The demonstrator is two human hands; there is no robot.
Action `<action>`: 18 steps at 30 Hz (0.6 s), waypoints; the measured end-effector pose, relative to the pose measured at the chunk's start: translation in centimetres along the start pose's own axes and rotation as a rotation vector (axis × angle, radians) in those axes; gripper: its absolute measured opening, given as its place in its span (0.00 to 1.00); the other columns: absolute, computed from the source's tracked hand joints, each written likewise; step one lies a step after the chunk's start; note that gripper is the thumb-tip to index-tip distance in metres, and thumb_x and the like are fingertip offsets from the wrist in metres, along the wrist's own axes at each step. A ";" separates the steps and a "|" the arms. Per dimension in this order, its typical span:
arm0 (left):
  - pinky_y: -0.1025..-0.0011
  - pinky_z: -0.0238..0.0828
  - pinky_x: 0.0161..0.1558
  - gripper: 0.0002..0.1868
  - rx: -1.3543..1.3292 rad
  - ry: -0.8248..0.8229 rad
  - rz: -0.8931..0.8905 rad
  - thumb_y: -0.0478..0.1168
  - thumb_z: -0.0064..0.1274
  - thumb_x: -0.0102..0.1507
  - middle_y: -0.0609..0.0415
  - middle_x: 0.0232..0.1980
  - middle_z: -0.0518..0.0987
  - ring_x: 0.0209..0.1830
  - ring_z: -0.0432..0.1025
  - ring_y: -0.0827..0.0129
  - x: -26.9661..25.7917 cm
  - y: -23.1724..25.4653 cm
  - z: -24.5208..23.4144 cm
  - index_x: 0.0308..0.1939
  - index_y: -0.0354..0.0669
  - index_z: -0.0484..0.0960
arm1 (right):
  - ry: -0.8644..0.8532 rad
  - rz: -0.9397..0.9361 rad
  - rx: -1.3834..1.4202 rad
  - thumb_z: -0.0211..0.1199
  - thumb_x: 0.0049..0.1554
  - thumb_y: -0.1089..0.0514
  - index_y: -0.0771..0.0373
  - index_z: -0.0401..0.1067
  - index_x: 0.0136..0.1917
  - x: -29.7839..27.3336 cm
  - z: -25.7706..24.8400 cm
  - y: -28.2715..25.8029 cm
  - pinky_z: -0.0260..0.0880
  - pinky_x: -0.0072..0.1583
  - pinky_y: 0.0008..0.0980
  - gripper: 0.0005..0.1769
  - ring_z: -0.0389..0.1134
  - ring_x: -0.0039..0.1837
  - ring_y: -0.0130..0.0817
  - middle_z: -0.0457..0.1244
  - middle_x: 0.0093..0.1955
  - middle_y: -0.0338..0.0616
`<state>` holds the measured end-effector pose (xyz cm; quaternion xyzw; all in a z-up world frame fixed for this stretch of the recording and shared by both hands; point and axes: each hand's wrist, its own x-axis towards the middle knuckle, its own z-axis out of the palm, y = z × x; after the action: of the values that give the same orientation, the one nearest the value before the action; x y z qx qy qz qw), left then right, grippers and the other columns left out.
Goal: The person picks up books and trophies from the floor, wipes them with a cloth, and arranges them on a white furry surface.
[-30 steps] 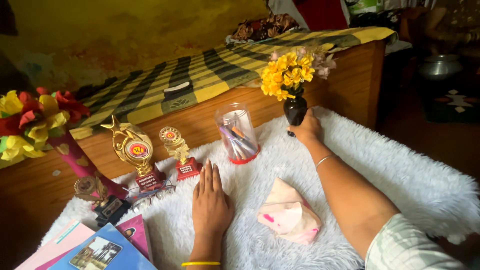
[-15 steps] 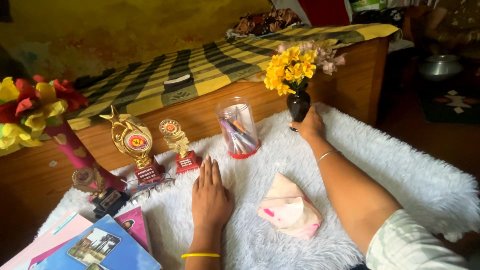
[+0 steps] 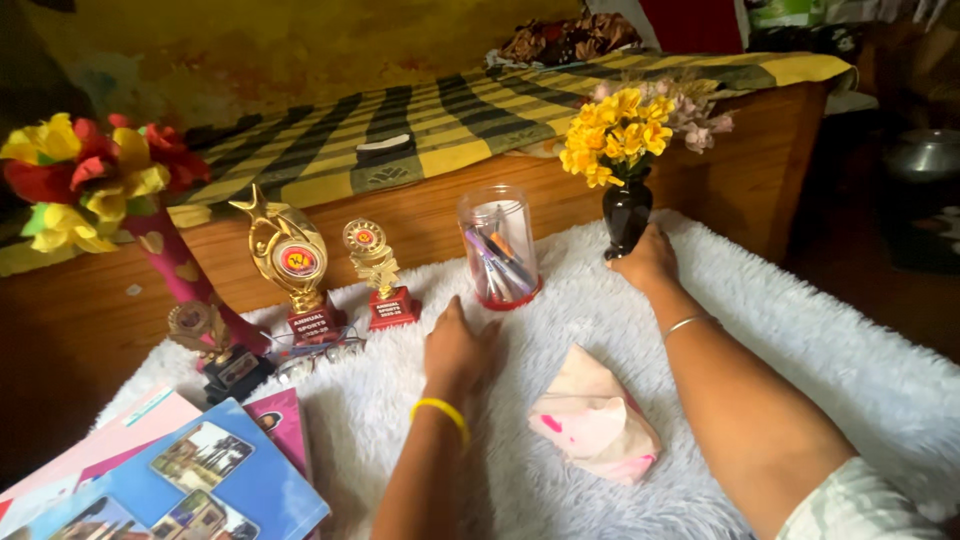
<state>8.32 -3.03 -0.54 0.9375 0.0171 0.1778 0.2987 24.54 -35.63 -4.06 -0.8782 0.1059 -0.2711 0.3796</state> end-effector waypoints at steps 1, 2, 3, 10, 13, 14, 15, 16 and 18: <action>0.56 0.64 0.67 0.49 -0.004 0.000 0.002 0.59 0.60 0.57 0.37 0.69 0.71 0.67 0.68 0.46 0.9 1.0 0.9 0.75 0.37 0.59 | 0.000 -0.002 0.009 0.83 0.37 0.52 0.67 0.63 0.65 0.1 0.0 0.1 0.64 0.68 0.46 0.48 0.64 0.69 0.55 0.62 0.66 0.59; 0.55 0.66 0.66 0.48 -0.100 0.020 -0.041 0.58 0.64 0.54 0.39 0.66 0.74 0.66 0.70 0.47 1.7 2.1 1.8 0.70 0.37 0.64 | 0.001 -0.004 0.018 0.83 0.37 0.53 0.66 0.63 0.65 0.2 0.0 0.2 0.64 0.68 0.46 0.48 0.63 0.69 0.55 0.62 0.66 0.59; 0.54 0.68 0.65 0.47 -0.194 0.034 -0.083 0.57 0.68 0.51 0.41 0.64 0.77 0.66 0.72 0.48 2.1 2.8 2.8 0.66 0.36 0.68 | 0.003 0.000 0.012 0.83 0.37 0.53 0.66 0.63 0.65 0.1 0.0 0.4 0.64 0.68 0.46 0.48 0.63 0.69 0.55 0.62 0.66 0.59; 0.51 0.65 0.61 0.62 -0.364 0.242 -0.172 0.53 0.76 0.42 0.37 0.65 0.71 0.62 0.69 0.42 4.8 6.0 5.9 0.69 0.34 0.55 | 0.002 0.005 0.018 0.82 0.37 0.55 0.67 0.66 0.61 -0.3 -0.4 -0.1 0.64 0.67 0.45 0.42 0.64 0.68 0.53 0.63 0.65 0.57; 0.53 0.67 0.62 0.56 -0.374 0.329 -0.094 0.52 0.77 0.40 0.34 0.61 0.72 0.62 0.68 0.41 5.1 6.3 6.0 0.63 0.33 0.61 | -0.007 0.009 0.005 0.82 0.37 0.55 0.66 0.68 0.60 -0.2 -0.8 -0.4 0.65 0.67 0.44 0.41 0.64 0.68 0.53 0.63 0.65 0.57; 0.53 0.66 0.61 0.58 -0.309 0.344 -0.125 0.53 0.78 0.39 0.34 0.60 0.70 0.62 0.67 0.42 5.0 6.6 6.1 0.63 0.32 0.59 | -0.004 0.014 -0.001 0.82 0.37 0.55 0.66 0.68 0.60 -0.3 -0.7 -0.5 0.65 0.67 0.44 0.41 0.64 0.68 0.53 0.63 0.65 0.57; 0.53 0.64 0.60 0.60 -0.245 0.361 -0.155 0.53 0.79 0.38 0.35 0.59 0.69 0.61 0.66 0.42 5.0 7.0 6.1 0.63 0.31 0.57 | -0.010 0.011 0.000 0.82 0.37 0.55 0.66 0.68 0.60 -0.3 -0.7 -0.6 0.65 0.67 0.44 0.41 0.64 0.68 0.53 0.63 0.65 0.57; 0.53 0.64 0.60 0.60 -0.242 0.364 -0.161 0.53 0.79 0.38 0.35 0.59 0.69 0.61 0.66 0.42 4.9 7.2 5.9 0.63 0.31 0.57 | -0.004 0.003 0.002 0.82 0.38 0.55 0.67 0.67 0.61 -0.3 -0.6 -0.6 0.64 0.67 0.44 0.41 0.64 0.68 0.54 0.63 0.65 0.58; 0.55 0.65 0.61 0.56 -0.214 0.354 -0.164 0.56 0.78 0.40 0.38 0.58 0.70 0.61 0.67 0.43 4.6 7.7 6.1 0.60 0.33 0.61 | -0.001 -0.009 -0.004 0.82 0.38 0.54 0.67 0.67 0.61 -0.2 -0.7 -0.3 0.64 0.67 0.45 0.41 0.64 0.68 0.54 0.63 0.66 0.58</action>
<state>14.11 -12.07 0.65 0.8501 0.1263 0.3153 0.4024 24.01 -35.78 -3.58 -0.8795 0.1022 -0.2721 0.3768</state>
